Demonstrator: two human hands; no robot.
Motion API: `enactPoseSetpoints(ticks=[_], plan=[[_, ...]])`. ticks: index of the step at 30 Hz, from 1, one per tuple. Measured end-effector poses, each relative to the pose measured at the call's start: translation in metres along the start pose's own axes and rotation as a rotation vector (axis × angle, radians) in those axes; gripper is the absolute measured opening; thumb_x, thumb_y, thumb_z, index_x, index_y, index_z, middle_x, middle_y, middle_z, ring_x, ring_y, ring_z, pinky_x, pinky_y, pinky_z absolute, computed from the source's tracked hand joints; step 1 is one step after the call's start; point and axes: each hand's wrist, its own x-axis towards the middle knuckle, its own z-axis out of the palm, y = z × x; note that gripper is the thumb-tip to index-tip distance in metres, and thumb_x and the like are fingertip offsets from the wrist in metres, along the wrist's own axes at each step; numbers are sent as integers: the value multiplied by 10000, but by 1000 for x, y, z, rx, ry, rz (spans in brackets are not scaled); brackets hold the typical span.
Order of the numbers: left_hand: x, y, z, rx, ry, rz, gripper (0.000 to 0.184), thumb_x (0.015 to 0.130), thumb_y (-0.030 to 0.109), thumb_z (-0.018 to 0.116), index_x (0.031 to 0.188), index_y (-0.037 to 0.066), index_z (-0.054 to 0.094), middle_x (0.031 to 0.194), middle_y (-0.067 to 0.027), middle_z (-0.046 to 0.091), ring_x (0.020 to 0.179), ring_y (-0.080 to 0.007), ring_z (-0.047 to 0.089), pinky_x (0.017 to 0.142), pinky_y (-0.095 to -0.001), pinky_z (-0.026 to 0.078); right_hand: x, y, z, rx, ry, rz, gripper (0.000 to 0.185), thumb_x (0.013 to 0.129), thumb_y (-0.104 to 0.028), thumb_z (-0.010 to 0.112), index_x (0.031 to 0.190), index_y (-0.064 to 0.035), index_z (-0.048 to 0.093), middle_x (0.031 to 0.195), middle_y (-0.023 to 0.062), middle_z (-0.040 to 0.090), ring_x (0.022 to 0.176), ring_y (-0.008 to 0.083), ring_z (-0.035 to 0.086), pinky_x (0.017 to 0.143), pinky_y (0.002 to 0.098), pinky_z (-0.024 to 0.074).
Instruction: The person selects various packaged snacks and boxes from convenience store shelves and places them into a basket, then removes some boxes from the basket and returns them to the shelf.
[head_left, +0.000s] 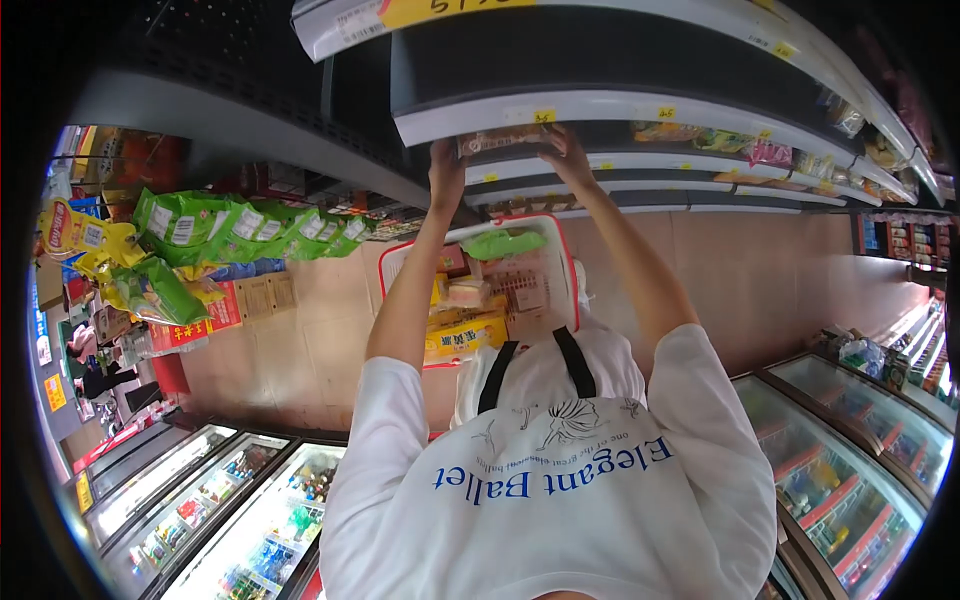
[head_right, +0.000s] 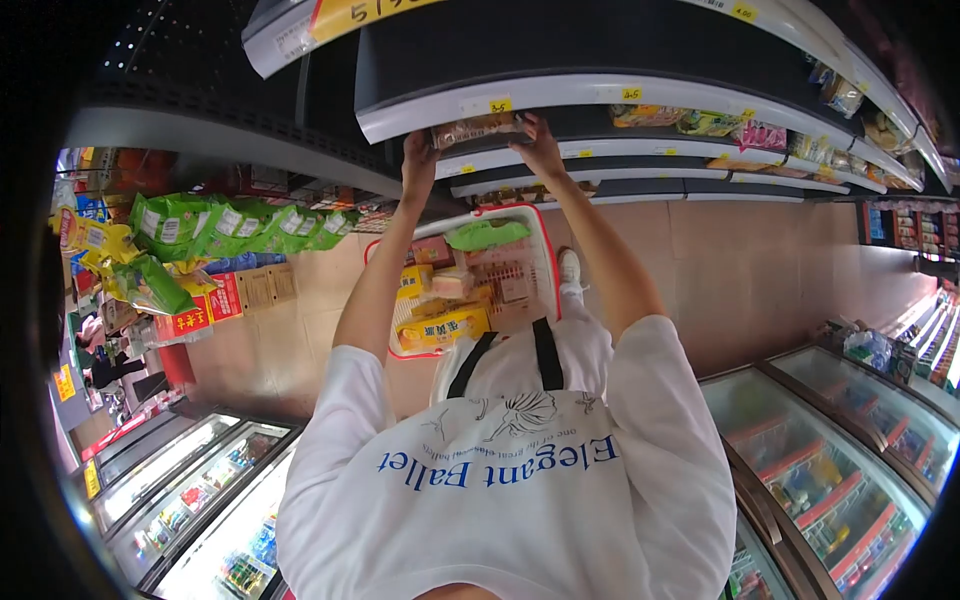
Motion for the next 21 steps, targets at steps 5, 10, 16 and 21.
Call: enactPoseSetpoints(ticks=[5,10,16,21], plan=[[-88,12,-23,-223,256,-147,292,752,-33,505,1038,12,462,1000,-153,549,898,-215,568,768,-269,433,-93,-17,-7,-97,182,-87,255,774,-90,594,998,-48,478,849,77,584,734,149,577,624,267,445],[-210,-51,-49,546,-140,-253,369,678,-46,495,1035,38,454,987,-126,544,884,-331,539,752,-410,433,-221,85,9,119,-64,225,126,806,-109,560,909,-54,513,676,39,563,574,83,531,529,227,408],[-257,-71,-54,851,-286,-15,357,646,-11,563,978,93,483,943,-97,544,971,-257,502,844,-375,357,-295,124,26,103,-525,598,174,785,-126,576,915,-33,507,719,72,599,647,140,601,563,266,466],[-237,-76,-62,818,-423,-61,355,654,27,576,991,103,497,947,-43,554,983,-222,497,857,-394,341,-293,132,37,-323,-422,350,260,771,-70,560,1012,-18,481,820,135,584,738,243,600,649,322,474]])
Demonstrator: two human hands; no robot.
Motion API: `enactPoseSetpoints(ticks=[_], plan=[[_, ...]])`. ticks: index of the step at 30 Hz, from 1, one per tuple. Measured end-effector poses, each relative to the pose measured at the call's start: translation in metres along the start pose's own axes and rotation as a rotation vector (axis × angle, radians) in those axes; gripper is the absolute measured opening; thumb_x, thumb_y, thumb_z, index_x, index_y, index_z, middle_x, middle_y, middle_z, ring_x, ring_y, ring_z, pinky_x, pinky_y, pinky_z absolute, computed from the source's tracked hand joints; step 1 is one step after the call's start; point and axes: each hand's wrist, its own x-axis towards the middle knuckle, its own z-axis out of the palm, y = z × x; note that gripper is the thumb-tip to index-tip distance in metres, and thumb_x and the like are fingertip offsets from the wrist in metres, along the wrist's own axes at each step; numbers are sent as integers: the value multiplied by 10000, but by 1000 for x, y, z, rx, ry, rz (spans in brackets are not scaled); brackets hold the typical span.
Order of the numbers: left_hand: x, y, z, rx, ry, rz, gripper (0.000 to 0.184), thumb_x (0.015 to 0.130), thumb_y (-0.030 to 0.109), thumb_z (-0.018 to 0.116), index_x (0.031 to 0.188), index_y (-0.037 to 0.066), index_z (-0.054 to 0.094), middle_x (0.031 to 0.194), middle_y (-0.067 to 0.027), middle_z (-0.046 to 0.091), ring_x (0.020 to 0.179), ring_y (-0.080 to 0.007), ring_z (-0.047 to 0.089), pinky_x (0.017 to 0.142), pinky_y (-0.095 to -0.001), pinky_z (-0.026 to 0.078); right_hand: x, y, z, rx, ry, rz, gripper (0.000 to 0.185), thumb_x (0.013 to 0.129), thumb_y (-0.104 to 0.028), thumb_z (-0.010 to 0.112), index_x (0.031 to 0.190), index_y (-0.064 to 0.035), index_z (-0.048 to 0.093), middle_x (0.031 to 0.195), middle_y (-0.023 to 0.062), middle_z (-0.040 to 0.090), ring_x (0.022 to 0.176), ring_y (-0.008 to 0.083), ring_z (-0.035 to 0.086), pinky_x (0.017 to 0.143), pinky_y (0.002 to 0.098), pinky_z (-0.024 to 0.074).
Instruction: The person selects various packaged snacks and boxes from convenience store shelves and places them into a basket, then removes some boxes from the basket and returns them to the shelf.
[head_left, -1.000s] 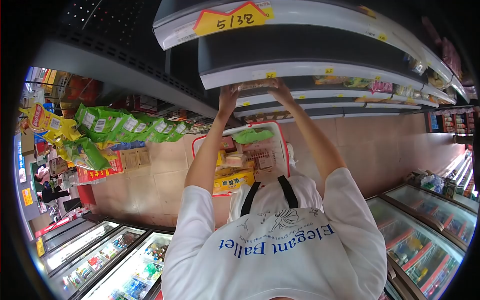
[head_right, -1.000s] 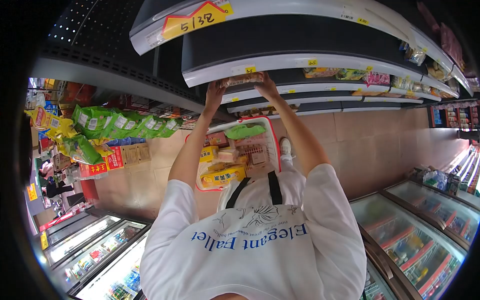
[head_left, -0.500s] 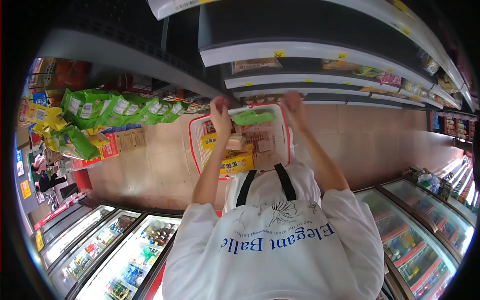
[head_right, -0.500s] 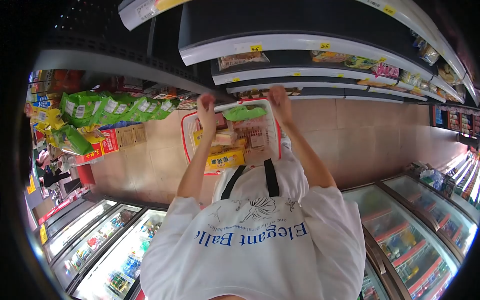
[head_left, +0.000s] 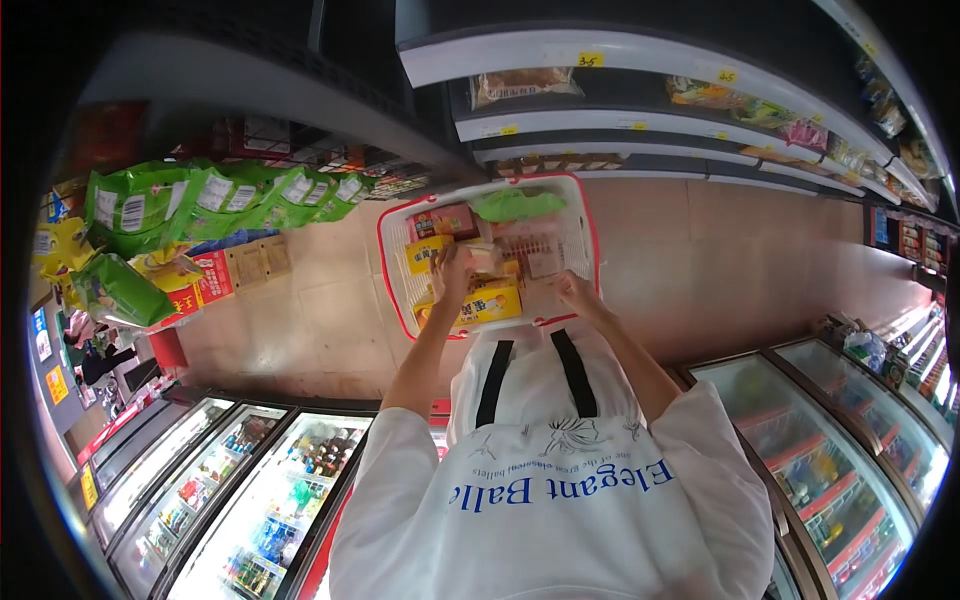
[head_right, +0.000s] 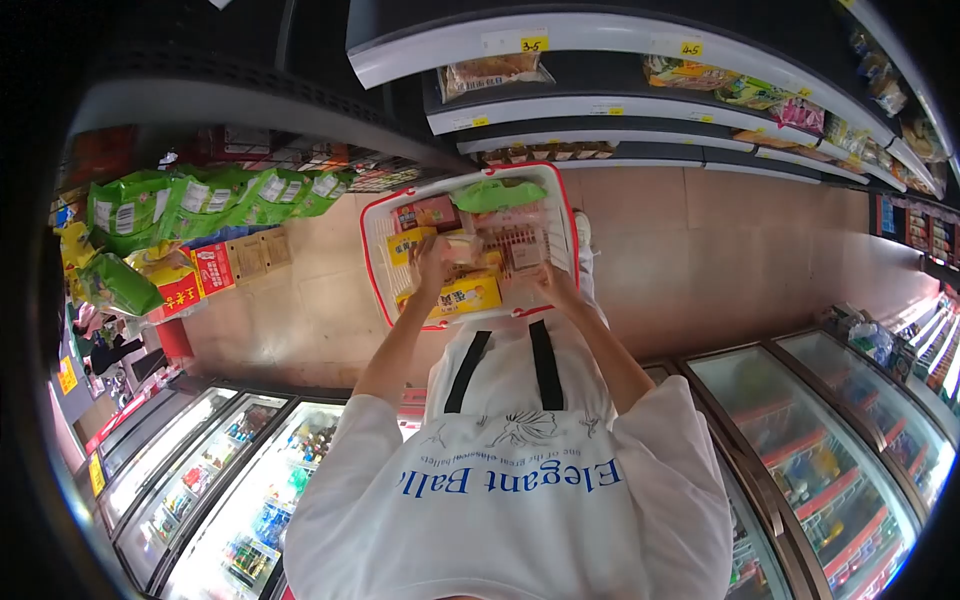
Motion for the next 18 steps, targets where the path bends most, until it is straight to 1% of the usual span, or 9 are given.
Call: enactPoseSetpoints(ticks=[1,3,4,8,10,12,14,17,18], plan=[[1,-3,0,-2,-4,-2,355,654,27,576,991,103,497,947,-43,554,983,-222,497,857,-394,341,2,-1,2,-1,-3,4,260,771,-70,560,1012,-18,481,820,135,584,738,243,600,649,322,474],[1,-8,6,118,203,148,324,668,47,571,978,107,501,972,-42,560,989,-211,496,879,-408,313,5,0,6,-251,69,-166,283,762,-55,539,1036,-26,473,949,162,546,846,277,570,706,361,466],[1,-12,10,235,160,190,347,670,74,580,1006,111,500,1015,-44,561,1009,-201,485,890,-412,294,10,1,8,-256,67,-161,283,762,-55,539,1036,-26,473,949,162,546,846,277,570,706,361,466],[4,-24,17,259,134,231,333,678,109,590,1004,122,525,978,-42,583,965,-188,511,876,-393,309,31,-1,25,-626,-100,-2,406,711,-13,548,1105,-41,453,1101,196,458,932,346,521,751,384,465],[6,-30,13,47,43,268,298,686,156,624,977,139,565,952,-39,595,936,-207,542,851,-367,329,43,12,38,-726,-112,66,464,700,-4,547,1148,-50,435,1137,205,437,935,364,517,752,393,469],[2,-30,8,24,49,260,247,702,170,616,945,133,585,896,-31,601,860,-188,554,844,-361,339,53,32,49,-871,-5,65,592,714,-19,531,1268,-80,330,1273,219,324,950,396,502,723,424,483],[-5,-23,-5,-1,57,251,202,719,184,609,913,126,605,839,-24,607,784,-169,566,838,-356,350,53,24,47,-816,-56,54,575,745,-40,501,1285,-89,309,1284,240,302,981,407,489,699,413,502],[-26,-2,-33,-55,231,217,220,749,148,607,965,107,605,840,-52,603,804,-176,572,821,-333,380,56,30,54,-817,-149,5,580,786,-63,464,1322,-107,247,1335,250,218,1042,436,454,688,403,521],[-35,6,-37,-426,238,6,221,765,127,597,984,94,600,849,-65,598,825,-170,569,802,-305,394,56,33,58,-870,-193,-31,604,795,-65,457,1342,-116,207,1375,240,155,1071,454,432,700,406,520]])
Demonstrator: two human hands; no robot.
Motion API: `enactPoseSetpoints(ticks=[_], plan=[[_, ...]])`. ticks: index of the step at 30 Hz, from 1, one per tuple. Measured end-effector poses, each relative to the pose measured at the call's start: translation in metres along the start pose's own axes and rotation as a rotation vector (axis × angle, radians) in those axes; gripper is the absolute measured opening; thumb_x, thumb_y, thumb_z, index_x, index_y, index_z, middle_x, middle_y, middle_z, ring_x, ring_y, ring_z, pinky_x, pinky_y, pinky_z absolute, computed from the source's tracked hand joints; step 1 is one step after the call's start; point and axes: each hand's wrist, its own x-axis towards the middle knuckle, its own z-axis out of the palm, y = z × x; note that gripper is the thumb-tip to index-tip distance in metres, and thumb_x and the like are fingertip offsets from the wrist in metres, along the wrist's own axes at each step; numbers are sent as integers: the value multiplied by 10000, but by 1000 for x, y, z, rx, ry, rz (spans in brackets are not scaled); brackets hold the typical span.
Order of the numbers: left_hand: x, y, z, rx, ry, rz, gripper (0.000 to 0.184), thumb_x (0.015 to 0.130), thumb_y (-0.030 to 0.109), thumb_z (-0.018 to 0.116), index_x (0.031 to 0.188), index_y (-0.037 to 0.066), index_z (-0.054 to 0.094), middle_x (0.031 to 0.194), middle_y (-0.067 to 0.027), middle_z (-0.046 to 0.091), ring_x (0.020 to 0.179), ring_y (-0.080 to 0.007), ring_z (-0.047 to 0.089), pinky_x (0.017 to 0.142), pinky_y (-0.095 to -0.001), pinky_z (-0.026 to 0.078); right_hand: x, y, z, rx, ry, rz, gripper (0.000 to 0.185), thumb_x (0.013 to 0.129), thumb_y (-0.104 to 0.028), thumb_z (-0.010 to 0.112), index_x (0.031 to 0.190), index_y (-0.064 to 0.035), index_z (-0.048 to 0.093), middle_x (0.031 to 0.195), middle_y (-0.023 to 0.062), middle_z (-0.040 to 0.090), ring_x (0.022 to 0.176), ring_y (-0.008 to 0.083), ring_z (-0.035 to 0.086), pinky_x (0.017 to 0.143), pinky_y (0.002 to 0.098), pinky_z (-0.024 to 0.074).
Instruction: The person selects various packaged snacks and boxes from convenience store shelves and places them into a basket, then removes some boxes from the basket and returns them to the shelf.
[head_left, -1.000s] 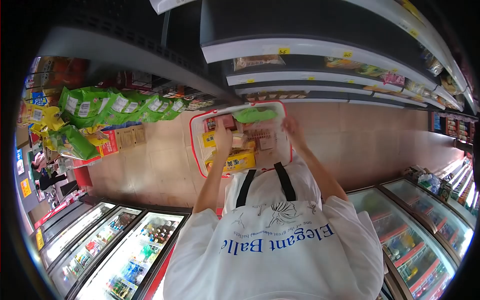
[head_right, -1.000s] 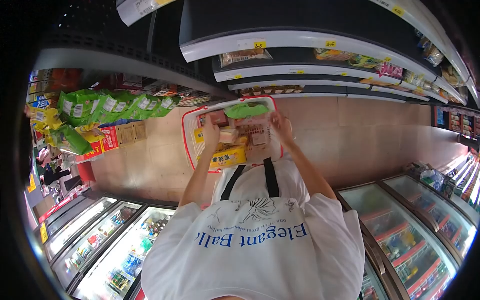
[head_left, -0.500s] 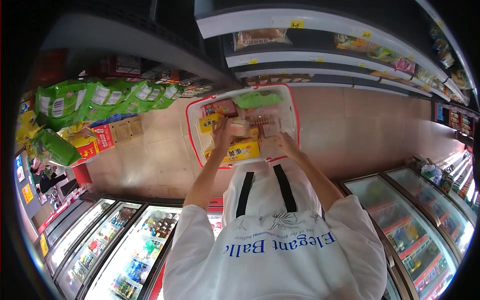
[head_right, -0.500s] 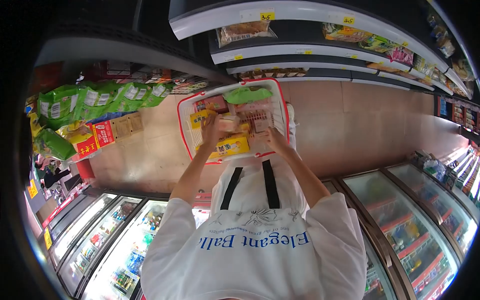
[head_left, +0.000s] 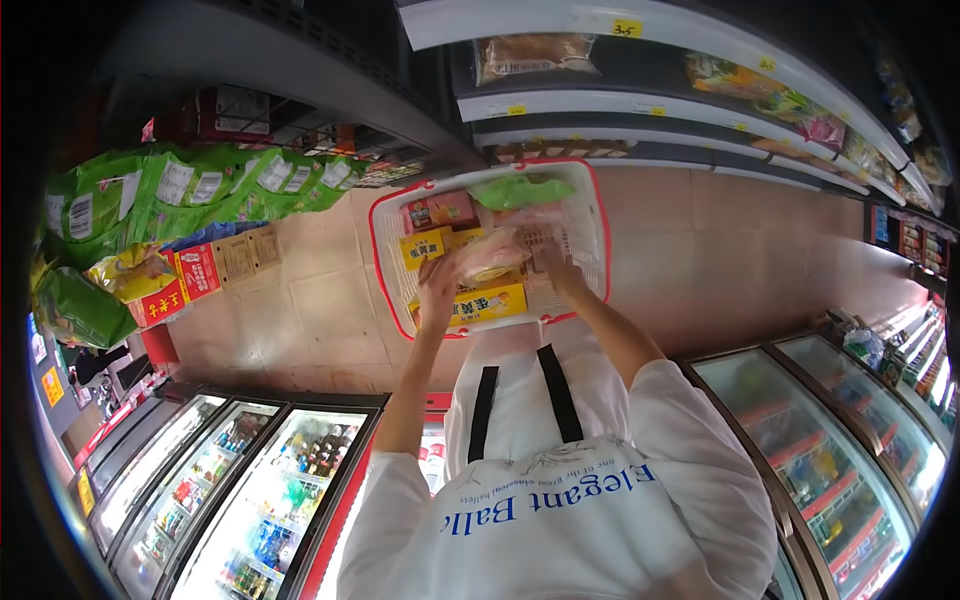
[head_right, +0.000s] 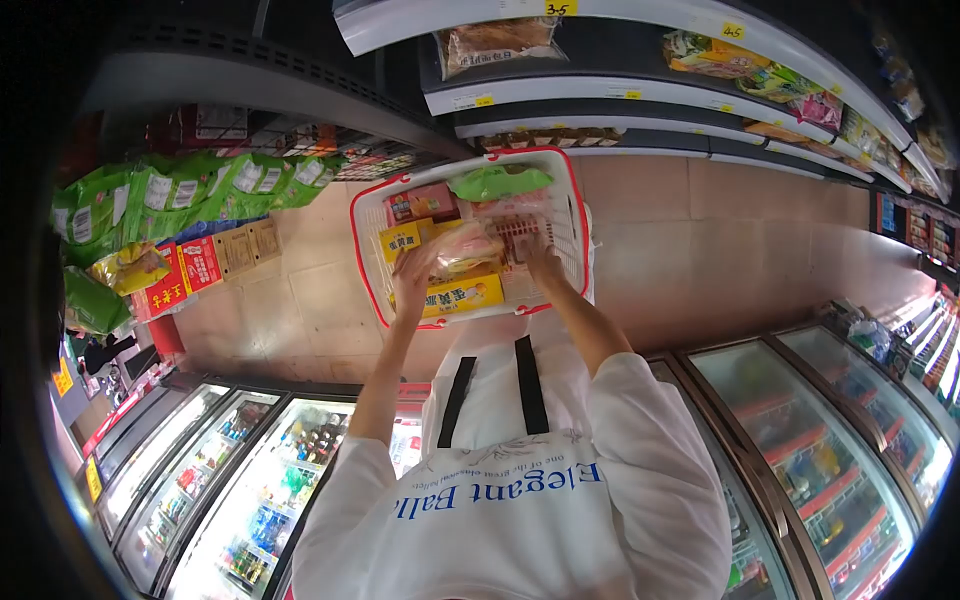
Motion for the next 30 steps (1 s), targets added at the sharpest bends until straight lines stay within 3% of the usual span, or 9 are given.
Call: enactPoseSetpoints(ticks=[1,7,12,16,18,22,24,27,30], plan=[[-8,4,-2,-341,54,-248,223,781,106,586,1002,80,595,858,-78,593,845,-164,566,782,-276,408,1,-2,1,1,1,0,604,795,-65,457,1342,-116,207,1375,240,155,1071,454,432,700,406,520],[-52,-10,0,-1183,203,-649,267,848,135,537,1108,76,518,1023,-39,569,922,-183,547,778,-247,421,9,-2,3,-47,-164,92,661,807,-62,450,1376,-165,130,1421,194,-20,1162,452,359,784,417,489],[-44,34,-4,-1693,231,-825,506,844,466,434,1212,120,411,1105,-66,525,996,-237,522,881,-418,407,32,8,18,-112,-60,69,655,779,-78,488,1358,-143,189,1400,185,164,960,383,543,714,410,500],[-56,35,3,-2174,185,-792,479,862,442,397,1232,137,395,1087,-114,530,995,-228,523,893,-452,396,50,25,30,55,-113,56,583,772,-107,510,1308,-128,281,1292,193,339,855,369,576,689,424,493],[-54,24,7,-2211,119,-785,506,851,467,406,1237,139,390,1046,-117,537,956,-246,528,880,-450,406,59,34,50,451,35,2,530,755,-98,542,1247,-119,348,1167,219,393,854,392,562,706,438,483],[-55,29,4,-2111,182,-1018,597,821,529,426,1266,136,358,931,-117,533,853,-282,524,848,-445,424,52,28,58,466,64,129,450,814,-197,542,1222,-102,378,1133,179,444,823,321,584,659,374,498],[-57,26,2,-2100,116,-1001,585,830,522,411,1274,145,359,957,-124,537,911,-287,518,865,-466,406,61,33,97,1340,322,252,386,790,-189,569,1136,-93,427,1091,187,438,839,365,556,716,421,468],[-63,21,6,-2172,3,-970,589,838,521,391,1293,150,344,992,-135,539,986,-295,505,895,-502,375,29,12,36,656,346,364,505,708,-94,618,1165,-124,404,1145,209,362,929,413,510,774,461,446],[-55,36,-1,-2160,-53,-995,648,812,546,419,1302,135,317,975,-134,527,964,-298,498,885,-532,367,22,5,23,691,396,442,519,710,-118,625,1166,-110,377,1142,219,349,913,404,519,792,448,440]])
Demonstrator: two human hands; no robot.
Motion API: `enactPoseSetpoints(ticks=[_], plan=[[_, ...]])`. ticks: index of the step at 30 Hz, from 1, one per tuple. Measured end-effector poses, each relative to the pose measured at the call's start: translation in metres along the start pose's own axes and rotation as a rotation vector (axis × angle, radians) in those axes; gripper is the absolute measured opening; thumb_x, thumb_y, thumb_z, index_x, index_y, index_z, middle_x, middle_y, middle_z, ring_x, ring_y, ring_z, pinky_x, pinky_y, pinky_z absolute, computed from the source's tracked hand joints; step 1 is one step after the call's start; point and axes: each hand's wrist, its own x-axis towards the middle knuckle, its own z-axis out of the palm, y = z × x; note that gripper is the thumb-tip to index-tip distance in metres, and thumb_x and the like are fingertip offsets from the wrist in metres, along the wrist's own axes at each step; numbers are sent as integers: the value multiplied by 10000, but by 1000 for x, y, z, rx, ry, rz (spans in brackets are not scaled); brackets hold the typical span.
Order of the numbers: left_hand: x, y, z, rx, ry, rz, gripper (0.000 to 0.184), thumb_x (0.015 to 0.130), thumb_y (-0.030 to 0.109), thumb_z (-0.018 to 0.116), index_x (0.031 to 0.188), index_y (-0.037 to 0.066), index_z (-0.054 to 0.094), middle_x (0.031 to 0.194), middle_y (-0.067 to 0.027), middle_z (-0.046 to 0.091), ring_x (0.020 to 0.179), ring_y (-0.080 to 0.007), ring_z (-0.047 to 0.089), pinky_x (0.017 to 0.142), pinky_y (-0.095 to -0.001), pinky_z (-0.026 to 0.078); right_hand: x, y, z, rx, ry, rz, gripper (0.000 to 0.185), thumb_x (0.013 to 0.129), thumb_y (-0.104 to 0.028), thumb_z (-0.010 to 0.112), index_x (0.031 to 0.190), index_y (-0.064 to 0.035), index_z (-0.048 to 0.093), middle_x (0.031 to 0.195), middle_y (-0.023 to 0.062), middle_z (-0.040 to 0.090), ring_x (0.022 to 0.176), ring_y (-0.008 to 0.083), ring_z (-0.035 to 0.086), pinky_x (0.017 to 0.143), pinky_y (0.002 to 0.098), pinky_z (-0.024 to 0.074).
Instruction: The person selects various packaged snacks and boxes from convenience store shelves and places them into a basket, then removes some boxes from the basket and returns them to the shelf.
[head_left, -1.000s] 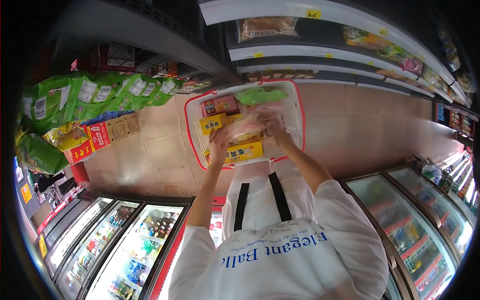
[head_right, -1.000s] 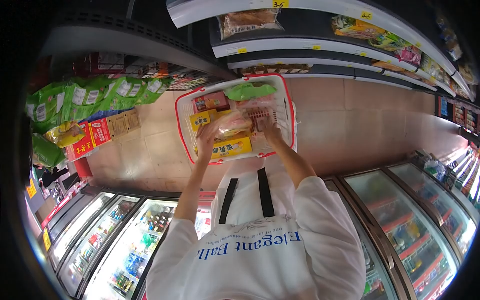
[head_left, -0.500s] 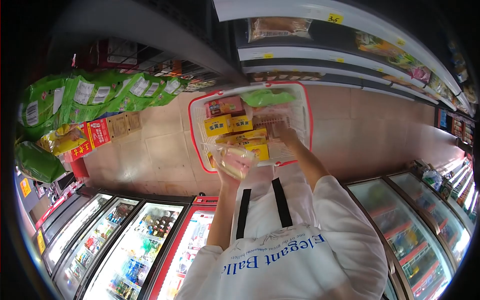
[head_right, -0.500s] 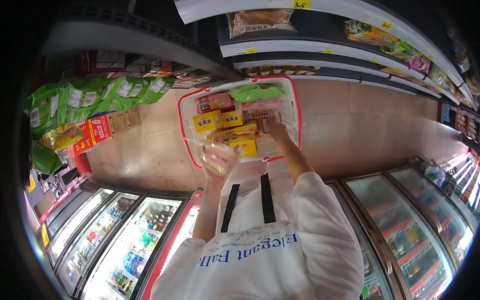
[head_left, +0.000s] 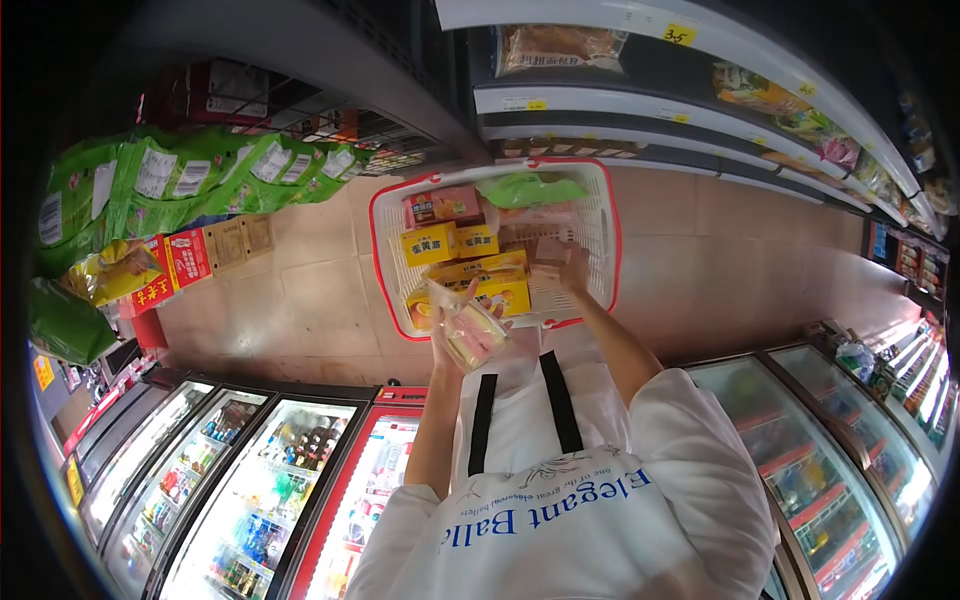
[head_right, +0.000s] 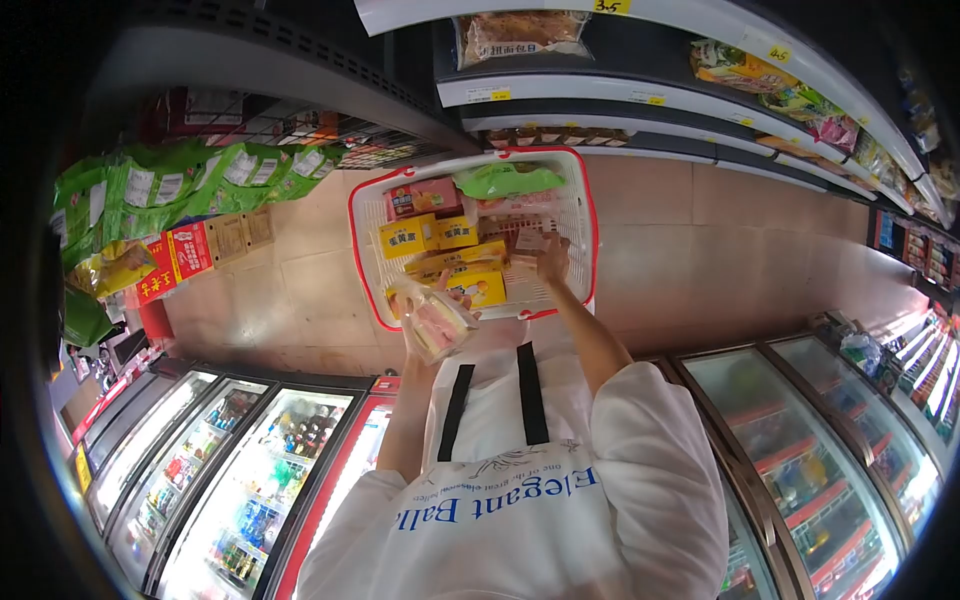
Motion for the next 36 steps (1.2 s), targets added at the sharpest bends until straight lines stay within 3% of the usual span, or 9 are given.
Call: enactPoseSetpoints(ticks=[6,10,15,18,22,28,30,33,36], plan=[[5,-5,-11,73,12,8,692,764,548,484,1285,121,326,980,-122,502,943,-285,471,889,-564,347,-16,-8,-13,-363,-347,45,702,677,-249,681,1220,-47,285,972,256,540,874,398,553,719,445,444],[6,-7,-11,3,24,23,665,771,542,477,1269,119,348,986,-122,496,948,-281,464,895,-561,343,-16,-3,-10,-293,-264,154,709,685,-232,671,1225,-18,265,875,250,590,815,403,581,668,438,461],[5,-2,-14,-11,-64,4,637,816,553,387,1291,132,334,1019,-133,516,996,-287,471,918,-560,317,-10,-14,-33,177,-60,70,449,772,-130,552,1171,-25,374,851,204,592,763,298,609,644,379,475],[5,3,-19,3,-140,9,611,845,544,340,1307,145,316,1035,-140,541,1035,-297,480,943,-569,291,27,38,-6,647,-278,370,617,712,-241,656,1212,-54,347,814,122,608,773,232,598,675,321,475],[7,3,-18,110,13,86,743,781,607,410,1318,110,282,971,-153,505,911,-295,496,856,-532,385,17,-2,-33,985,-327,291,635,683,-212,694,1204,-52,367,837,78,593,791,193,573,715,260,450],[7,3,-23,54,-168,51,639,818,511,414,1315,131,286,1060,-129,518,1051,-301,470,941,-564,305,15,-3,-25,274,37,-233,534,712,-68,611,1169,13,348,893,125,583,886,286,566,744,380,452],[6,1,-22,49,-187,50,634,818,501,419,1310,122,294,1075,-128,515,1070,-305,461,955,-549,301,23,-14,-21,-71,-25,62,548,714,-126,608,1161,39,339,924,220,571,884,378,560,753,437,447],[5,-1,-26,49,-143,51,616,823,472,431,1298,102,304,1115,-124,500,1101,-314,444,977,-511,300,22,-28,-21,-9,33,240,554,713,-161,596,1148,63,335,894,280,559,866,418,552,739,456,444],[4,-3,-23,99,-38,123,574,841,430,436,1282,84,316,1158,-115,482,1117,-316,434,984,-474,308,15,-41,-21,-70,83,366,366,743,-136,542,1047,18,408,900,256,566,823,391,572,725,463,462]])
